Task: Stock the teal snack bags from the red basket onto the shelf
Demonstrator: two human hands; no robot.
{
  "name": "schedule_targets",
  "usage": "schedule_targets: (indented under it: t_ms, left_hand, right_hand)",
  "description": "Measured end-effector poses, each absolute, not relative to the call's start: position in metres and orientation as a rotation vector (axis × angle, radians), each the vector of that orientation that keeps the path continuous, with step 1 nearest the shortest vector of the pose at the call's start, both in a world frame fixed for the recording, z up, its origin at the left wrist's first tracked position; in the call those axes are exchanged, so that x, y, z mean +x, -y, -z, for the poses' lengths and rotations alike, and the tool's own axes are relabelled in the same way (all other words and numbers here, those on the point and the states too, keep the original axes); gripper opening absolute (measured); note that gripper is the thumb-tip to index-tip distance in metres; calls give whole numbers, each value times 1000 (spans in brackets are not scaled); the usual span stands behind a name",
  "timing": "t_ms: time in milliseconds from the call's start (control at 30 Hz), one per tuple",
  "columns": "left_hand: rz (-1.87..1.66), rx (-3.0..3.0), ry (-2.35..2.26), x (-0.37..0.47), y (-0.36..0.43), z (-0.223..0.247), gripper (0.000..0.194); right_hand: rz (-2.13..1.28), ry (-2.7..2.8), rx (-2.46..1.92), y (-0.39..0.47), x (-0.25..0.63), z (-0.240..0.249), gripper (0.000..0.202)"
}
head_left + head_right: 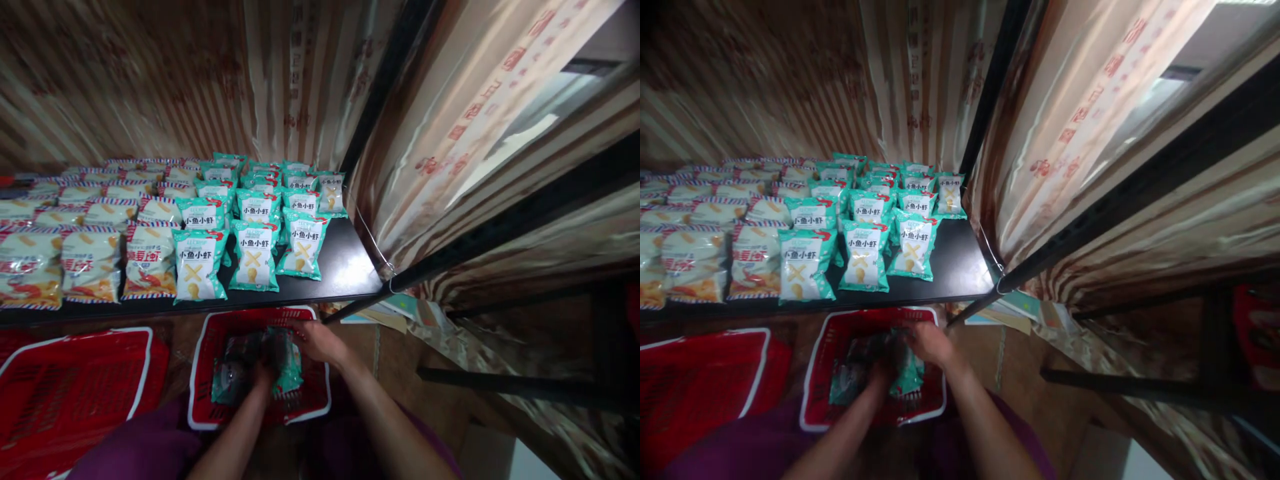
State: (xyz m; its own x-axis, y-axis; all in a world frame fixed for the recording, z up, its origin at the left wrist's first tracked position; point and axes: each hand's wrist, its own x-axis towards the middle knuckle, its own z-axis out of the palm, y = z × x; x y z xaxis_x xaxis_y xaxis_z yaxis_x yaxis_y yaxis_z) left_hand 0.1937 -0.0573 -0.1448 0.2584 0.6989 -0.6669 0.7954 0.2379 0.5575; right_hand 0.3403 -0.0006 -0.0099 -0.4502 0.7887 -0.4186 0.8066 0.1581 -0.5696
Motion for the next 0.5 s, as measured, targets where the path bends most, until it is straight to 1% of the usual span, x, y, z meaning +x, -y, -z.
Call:
schedule_targets:
  t_ms: [133,233,433,500]
  left_hand:
    - [3,1150,-1590,183,64,126,36]
    - [-118,987,-1605,171,67,107,26]
    - [-283,872,-1485,141,67,65,24]
    - [-315,868,-1420,133,67,52,26]
  right_hand:
    - [1174,-2371,1609,3,339,8,40]
    - [1172,-2385,1613,5,339,8,41]
    - [1225,-2422,1639,6,343,1,37]
    - [1269,-2427,1650,5,347,1,36]
